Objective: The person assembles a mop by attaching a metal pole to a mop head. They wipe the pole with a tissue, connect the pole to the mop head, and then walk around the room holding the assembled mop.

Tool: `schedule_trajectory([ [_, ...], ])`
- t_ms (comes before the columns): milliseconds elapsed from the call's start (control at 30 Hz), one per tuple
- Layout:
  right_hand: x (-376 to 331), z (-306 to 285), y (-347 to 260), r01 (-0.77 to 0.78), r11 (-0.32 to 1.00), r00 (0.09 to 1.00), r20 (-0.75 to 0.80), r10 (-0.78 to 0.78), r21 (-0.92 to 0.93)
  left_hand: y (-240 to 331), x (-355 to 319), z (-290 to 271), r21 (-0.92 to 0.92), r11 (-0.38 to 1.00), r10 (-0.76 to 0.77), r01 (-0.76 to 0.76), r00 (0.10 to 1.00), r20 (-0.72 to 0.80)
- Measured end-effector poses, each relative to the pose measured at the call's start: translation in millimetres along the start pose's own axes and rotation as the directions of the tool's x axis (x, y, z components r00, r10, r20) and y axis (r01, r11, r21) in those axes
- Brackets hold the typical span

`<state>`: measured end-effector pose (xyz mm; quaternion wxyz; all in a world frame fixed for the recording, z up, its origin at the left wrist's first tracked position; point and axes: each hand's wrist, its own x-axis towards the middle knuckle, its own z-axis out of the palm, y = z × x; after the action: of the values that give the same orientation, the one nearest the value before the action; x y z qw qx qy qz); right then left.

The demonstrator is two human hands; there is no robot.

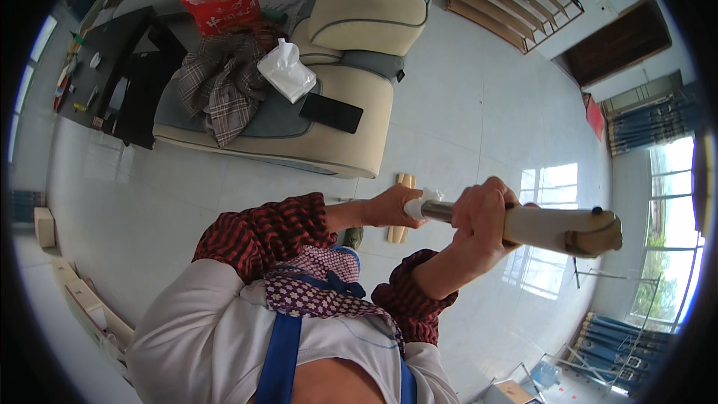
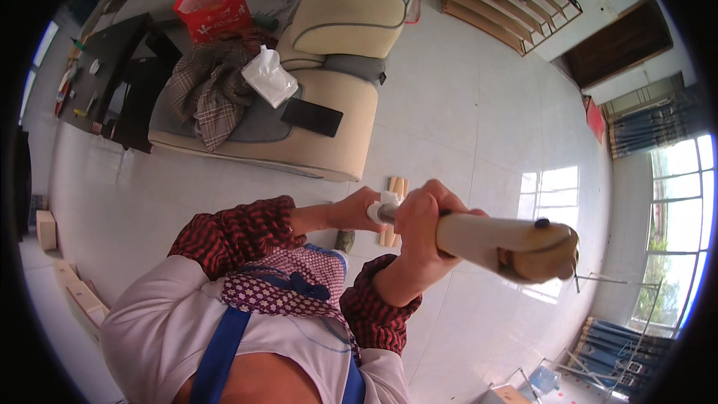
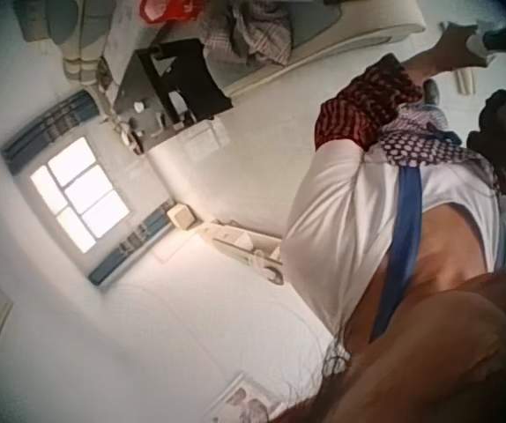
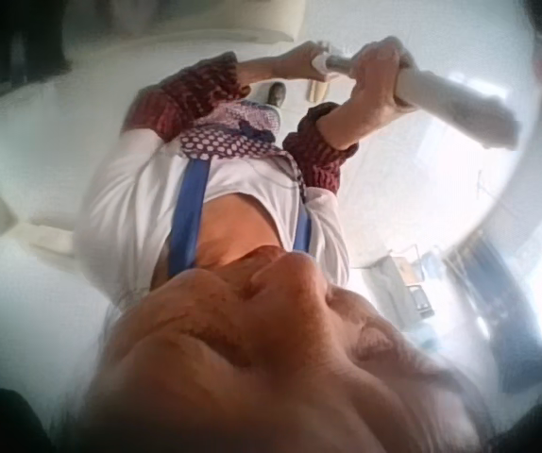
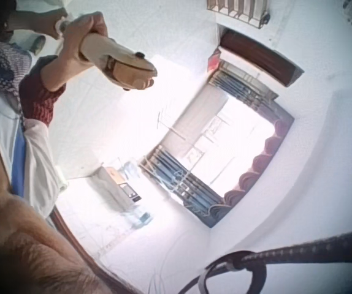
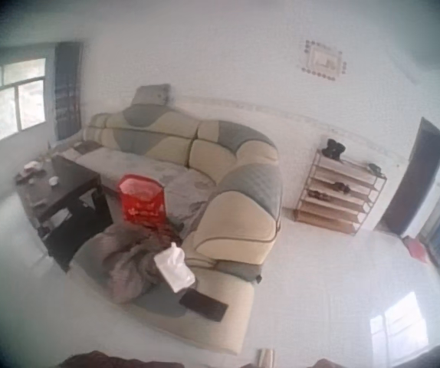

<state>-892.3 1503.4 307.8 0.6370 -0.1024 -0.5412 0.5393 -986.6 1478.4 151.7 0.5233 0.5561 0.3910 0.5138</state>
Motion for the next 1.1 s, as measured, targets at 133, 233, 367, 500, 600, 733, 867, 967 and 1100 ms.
schedule_trajectory([
  [133,0.7,-20.6,7.0,0.035,0.997,0.999,0.019,-0.036,0.07,0.9,7.4,-1.1,0.129,0.99,0.052,-0.051,0.999,-0.006],
  [233,5.2,-18.6,10.7,0.111,0.992,0.992,0.056,-0.114,0.063,-15.1,12.3,1.2,0.185,0.976,0.12,-0.114,0.992,-0.026],
  [367,13.1,-16.7,17.3,0.094,0.995,0.977,0.19,-0.095,0.014,-17.0,9.7,-11.7,0.22,0.969,0.126,-0.111,0.991,-0.054],
  [500,15.0,-8.7,26.8,0.211,0.953,0.974,-0.041,-0.225,-0.22,-18.4,8.0,-24.2,0.19,0.971,0.169,-0.142,0.977,-0.133],
  [600,30.5,-25.1,18.5,0.133,0.955,0.987,0.129,-0.101,-0.267,-18.5,15.0,-28.4,0.167,0.974,0.177,-0.15,0.972,-0.157],
  [733,55.8,-31.4,21.1,-0.114,0.993,0.964,0.238,0.117,-0.024,-22.7,25.2,-27.0,0.148,0.97,0.218,-0.192,0.957,-0.189],
  [867,67.9,-47.4,16.3,-0.257,0.945,0.951,0.229,0.21,0.201,-24.8,31.9,-18.1,0.122,0.971,0.233,-0.207,0.933,-0.273],
  [967,68.8,-53.3,17.5,-0.277,0.918,0.95,0.223,0.218,0.285,-28.8,31.1,-10.9,0.163,0.965,0.251,-0.207,0.907,-0.337],
  [1100,63.5,-49.2,23.9,-0.246,0.925,0.957,0.227,0.183,0.291,-27.0,24.2,-8.0,0.209,0.96,0.244,-0.185,0.919,-0.308],
])
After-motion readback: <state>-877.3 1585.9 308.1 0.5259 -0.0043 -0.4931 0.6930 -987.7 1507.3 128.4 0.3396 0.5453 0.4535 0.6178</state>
